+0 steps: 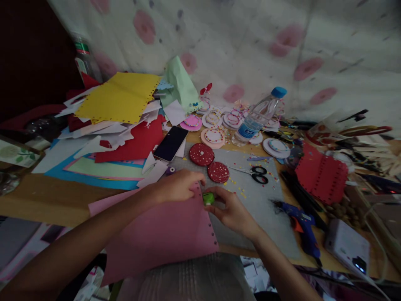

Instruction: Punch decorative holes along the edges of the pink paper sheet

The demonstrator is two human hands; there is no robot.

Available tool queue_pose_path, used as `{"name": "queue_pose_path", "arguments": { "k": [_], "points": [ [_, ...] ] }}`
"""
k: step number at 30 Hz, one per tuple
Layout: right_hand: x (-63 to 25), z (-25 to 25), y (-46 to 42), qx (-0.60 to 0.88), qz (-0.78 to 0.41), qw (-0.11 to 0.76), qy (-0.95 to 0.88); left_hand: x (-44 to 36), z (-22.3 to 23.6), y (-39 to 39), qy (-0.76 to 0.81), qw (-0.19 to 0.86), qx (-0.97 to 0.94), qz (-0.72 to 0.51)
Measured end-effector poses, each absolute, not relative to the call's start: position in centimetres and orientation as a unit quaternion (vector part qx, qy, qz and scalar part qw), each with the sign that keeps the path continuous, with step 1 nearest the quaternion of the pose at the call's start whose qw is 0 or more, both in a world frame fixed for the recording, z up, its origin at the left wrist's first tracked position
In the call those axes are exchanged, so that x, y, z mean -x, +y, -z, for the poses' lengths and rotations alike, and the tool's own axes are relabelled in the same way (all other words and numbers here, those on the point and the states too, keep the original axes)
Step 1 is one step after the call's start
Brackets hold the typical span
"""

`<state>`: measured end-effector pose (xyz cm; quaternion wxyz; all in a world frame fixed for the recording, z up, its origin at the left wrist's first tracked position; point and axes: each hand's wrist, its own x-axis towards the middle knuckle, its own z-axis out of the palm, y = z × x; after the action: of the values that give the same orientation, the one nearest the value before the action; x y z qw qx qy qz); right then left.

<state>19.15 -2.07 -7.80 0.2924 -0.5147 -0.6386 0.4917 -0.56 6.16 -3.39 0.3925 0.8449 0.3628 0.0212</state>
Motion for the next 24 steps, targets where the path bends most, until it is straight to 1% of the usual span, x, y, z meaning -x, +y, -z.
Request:
{"name": "queue_pose_path", "arguments": {
  "k": [4, 8, 14, 24],
  "points": [
    [-19.0, 7.0, -2.3, 0.516, -0.462, 0.273, -0.667, 0.4, 3.2, 5.9, 0.361, 0.384, -0.85, -0.021],
    [-18.8, 5.5, -2.4, 0.546, -0.409, 0.225, -0.696, 0.2, 2.8, 5.7, 0.362, 0.369, -0.856, -0.027],
    [-18.4, 4.7, -2.3, 0.556, -0.41, 0.194, -0.697, 0.0, 2.6, 5.5, 0.355, 0.366, -0.86, -0.029],
    [-18.9, 4.2, -2.1, 0.574, -0.397, 0.206, -0.686, -0.1, 1.9, 5.5, 0.363, 0.372, -0.853, -0.046]
  ]
}}
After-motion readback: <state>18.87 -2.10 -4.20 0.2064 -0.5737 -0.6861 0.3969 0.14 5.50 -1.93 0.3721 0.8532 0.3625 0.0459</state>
